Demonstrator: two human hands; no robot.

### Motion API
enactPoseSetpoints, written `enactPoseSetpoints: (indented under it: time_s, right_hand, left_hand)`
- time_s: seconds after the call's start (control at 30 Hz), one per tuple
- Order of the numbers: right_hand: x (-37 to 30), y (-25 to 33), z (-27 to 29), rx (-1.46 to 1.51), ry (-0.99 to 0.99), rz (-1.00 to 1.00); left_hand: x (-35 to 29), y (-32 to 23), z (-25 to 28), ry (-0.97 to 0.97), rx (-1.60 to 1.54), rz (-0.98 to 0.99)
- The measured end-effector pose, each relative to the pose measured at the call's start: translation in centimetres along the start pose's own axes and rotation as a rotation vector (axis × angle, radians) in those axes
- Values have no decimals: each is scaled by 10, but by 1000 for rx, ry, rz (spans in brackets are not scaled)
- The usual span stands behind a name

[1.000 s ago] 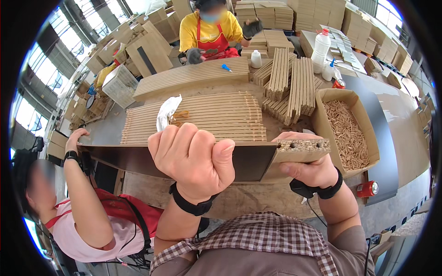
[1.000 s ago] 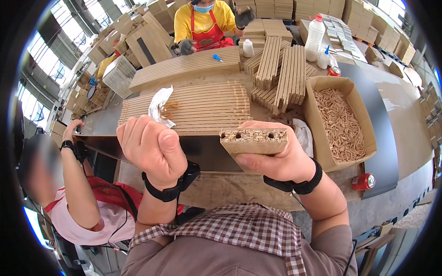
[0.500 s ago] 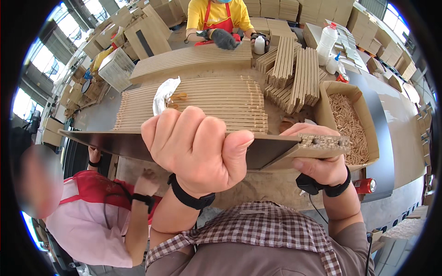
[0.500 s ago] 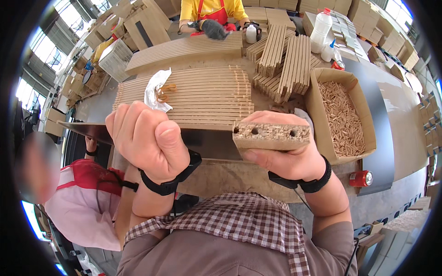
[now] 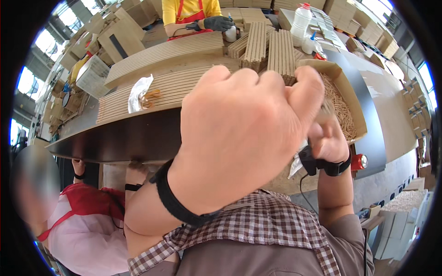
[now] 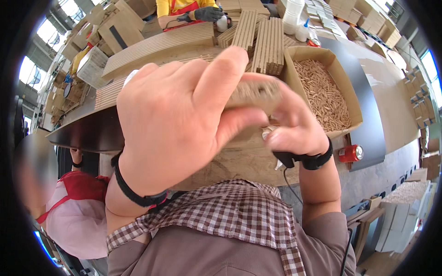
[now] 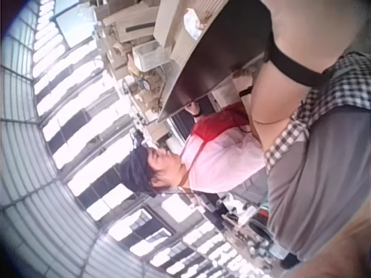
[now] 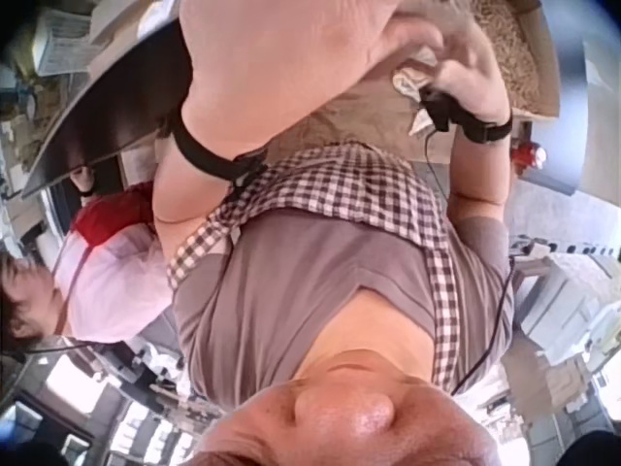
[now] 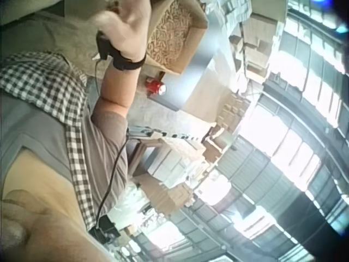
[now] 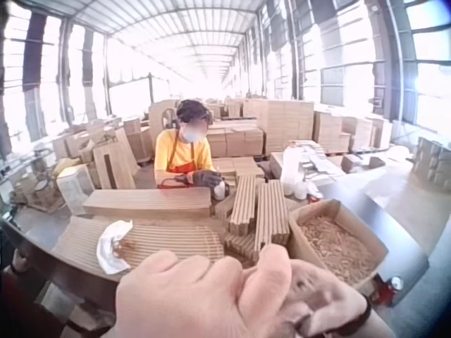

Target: Assembling wooden boards and panels at a industrial workbench.

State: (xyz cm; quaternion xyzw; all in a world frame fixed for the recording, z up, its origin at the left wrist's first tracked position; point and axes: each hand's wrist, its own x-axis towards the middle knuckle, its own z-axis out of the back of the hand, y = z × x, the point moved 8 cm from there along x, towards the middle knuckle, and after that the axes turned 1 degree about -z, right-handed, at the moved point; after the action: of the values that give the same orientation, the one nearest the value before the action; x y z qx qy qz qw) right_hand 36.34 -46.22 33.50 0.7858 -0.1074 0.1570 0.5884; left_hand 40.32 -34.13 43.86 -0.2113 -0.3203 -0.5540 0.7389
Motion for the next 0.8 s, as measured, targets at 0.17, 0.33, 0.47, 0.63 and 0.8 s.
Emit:
enactPoseSetpoints:
  time_s: [0.17, 0.33, 0.47, 0.63, 0.8]
  right_hand:
    - [-101, -102, 129, -1192, -502, -393]
    - [-164, -183, 122, -1584, -426, -427]
    - [-172, -173, 133, -1144, -773, -567]
    - [-178, -130, 153, -293, -1227, -49]
    - [-182, -165, 139, 253, -1068, -339]
  left_hand:
    - [4, -2, -15, 24, 26, -68]
    - [10, 7, -5, 51, -48, 35]
    - [11, 7, -16, 42, -39, -58]
    - [11, 3, -14, 55, -25, -48]
    - [9, 10, -14, 50, -22, -46]
